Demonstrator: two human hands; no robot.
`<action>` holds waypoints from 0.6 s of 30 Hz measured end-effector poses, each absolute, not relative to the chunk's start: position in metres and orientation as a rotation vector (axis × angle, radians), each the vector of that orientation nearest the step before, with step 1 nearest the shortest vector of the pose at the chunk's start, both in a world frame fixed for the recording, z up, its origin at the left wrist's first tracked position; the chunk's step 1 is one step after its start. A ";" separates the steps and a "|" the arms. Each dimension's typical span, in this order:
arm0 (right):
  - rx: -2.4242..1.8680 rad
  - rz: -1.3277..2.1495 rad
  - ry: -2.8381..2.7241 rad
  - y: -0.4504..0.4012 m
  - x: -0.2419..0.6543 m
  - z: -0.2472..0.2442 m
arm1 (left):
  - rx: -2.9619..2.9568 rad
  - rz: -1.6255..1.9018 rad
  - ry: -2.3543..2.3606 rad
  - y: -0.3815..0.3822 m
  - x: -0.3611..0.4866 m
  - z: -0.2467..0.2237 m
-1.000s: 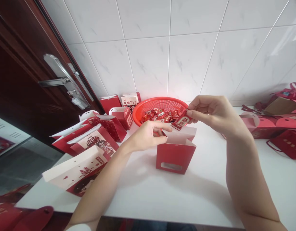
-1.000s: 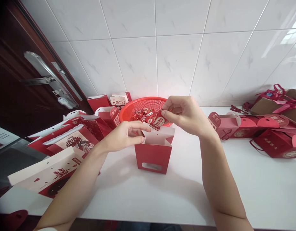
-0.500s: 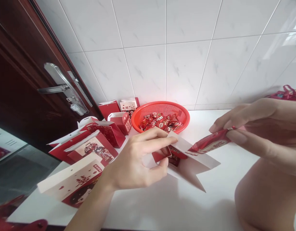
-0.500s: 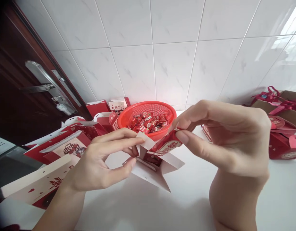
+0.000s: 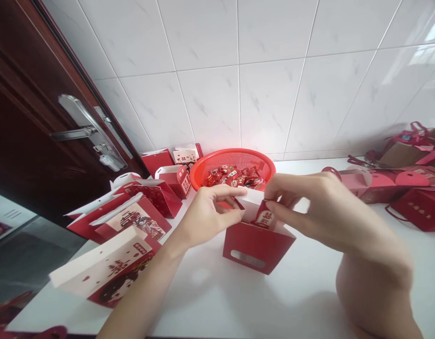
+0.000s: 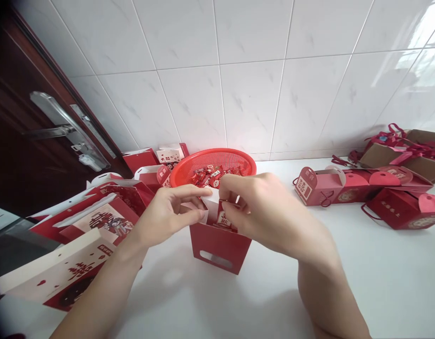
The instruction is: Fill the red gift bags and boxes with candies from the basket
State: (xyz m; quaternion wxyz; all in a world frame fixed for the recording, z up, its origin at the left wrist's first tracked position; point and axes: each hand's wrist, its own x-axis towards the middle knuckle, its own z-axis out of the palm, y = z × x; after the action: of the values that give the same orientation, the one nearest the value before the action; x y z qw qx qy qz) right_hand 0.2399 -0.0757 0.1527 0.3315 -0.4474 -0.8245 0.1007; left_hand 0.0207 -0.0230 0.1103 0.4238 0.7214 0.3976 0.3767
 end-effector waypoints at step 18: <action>-1.260 0.581 -2.287 -0.026 0.222 0.132 | 1.599 1.035 1.088 0.010 0.013 0.100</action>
State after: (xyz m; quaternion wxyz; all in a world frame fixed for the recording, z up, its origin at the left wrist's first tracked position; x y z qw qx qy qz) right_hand 0.2219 -0.0262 0.1316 0.2314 -0.4582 -0.8318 0.2114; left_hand 0.0130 0.0103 0.1000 0.4564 0.6486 0.4414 0.4198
